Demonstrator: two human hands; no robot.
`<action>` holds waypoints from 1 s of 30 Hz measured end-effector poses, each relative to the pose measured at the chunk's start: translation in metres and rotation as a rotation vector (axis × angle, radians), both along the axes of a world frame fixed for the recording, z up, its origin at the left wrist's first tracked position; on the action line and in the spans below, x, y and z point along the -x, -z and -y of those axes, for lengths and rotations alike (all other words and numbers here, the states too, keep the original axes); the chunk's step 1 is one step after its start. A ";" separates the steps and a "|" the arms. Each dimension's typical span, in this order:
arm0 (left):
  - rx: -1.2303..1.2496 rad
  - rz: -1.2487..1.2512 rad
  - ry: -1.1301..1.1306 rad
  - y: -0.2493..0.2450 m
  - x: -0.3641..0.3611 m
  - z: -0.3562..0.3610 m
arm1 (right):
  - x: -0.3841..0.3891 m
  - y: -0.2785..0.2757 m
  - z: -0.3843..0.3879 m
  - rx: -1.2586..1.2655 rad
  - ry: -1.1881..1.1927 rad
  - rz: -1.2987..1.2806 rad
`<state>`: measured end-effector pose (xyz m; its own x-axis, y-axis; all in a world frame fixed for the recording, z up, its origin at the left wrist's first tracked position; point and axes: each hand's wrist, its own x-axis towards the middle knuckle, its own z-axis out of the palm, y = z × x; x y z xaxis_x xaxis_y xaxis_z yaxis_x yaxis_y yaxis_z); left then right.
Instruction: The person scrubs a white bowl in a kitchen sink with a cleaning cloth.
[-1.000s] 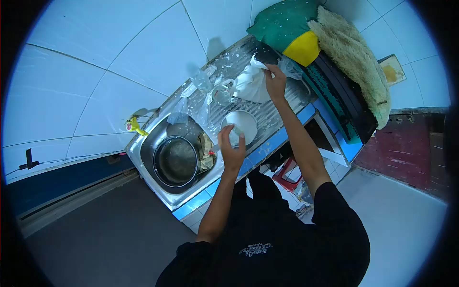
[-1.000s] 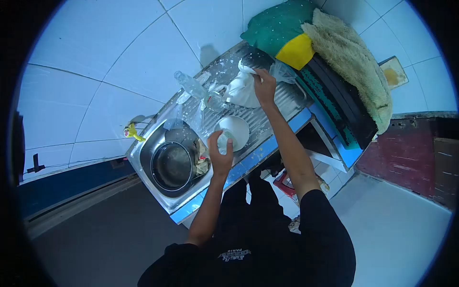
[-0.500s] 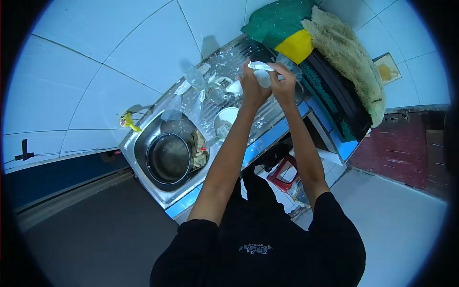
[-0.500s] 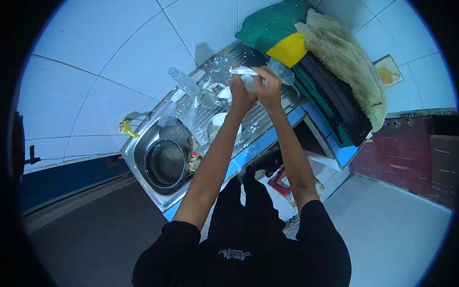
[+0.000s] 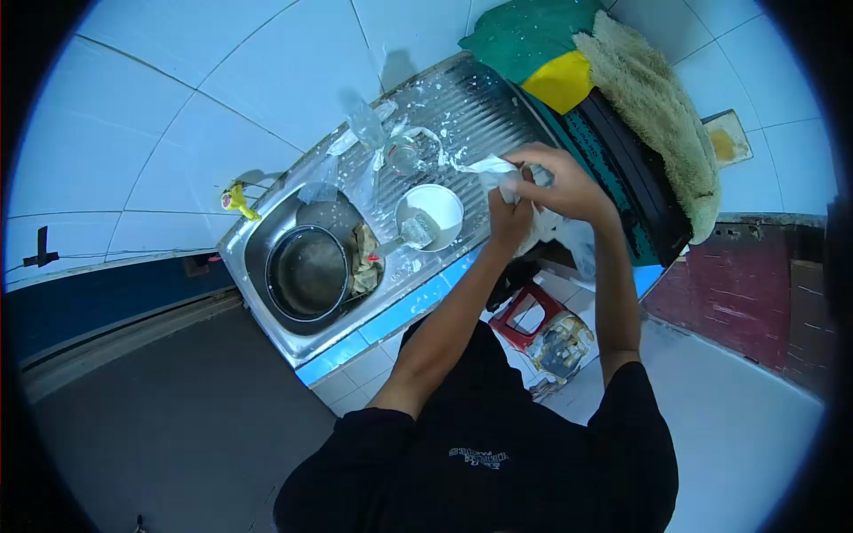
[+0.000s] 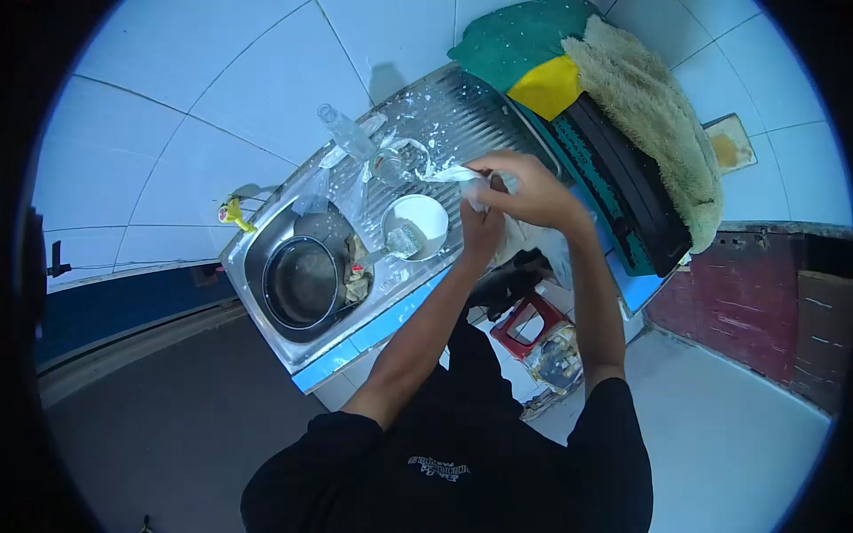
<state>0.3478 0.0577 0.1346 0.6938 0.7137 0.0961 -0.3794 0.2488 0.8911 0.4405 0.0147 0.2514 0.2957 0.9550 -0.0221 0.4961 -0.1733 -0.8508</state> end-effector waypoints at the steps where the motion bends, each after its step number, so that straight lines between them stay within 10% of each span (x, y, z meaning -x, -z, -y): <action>1: 0.134 0.068 -0.008 0.002 0.005 0.009 | -0.009 0.006 0.006 -0.001 -0.004 -0.004; 12: 0.627 -0.180 0.161 -0.009 0.073 0.036 | 0.050 0.217 0.119 0.676 0.131 -1.045; 14: 0.702 -0.197 0.177 -0.007 0.075 0.034 | 0.069 0.342 0.122 -0.271 -0.472 -1.986; 19: 0.779 -0.167 0.173 0.011 0.077 0.021 | 0.055 0.302 0.016 -0.225 -0.085 -2.003; 21: 0.876 -0.144 0.142 0.017 0.075 0.013 | 0.094 0.278 0.126 -0.209 0.104 -1.993; 30: 0.937 -0.116 0.094 0.069 0.072 -0.008 | 0.121 0.232 0.112 -0.192 0.680 -1.855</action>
<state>0.2763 0.0659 0.0653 0.7216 0.4061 -0.5607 -0.2429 0.9069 0.3442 0.3197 -0.0971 0.0194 0.2876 0.7419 -0.6056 -0.9577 0.2221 -0.1827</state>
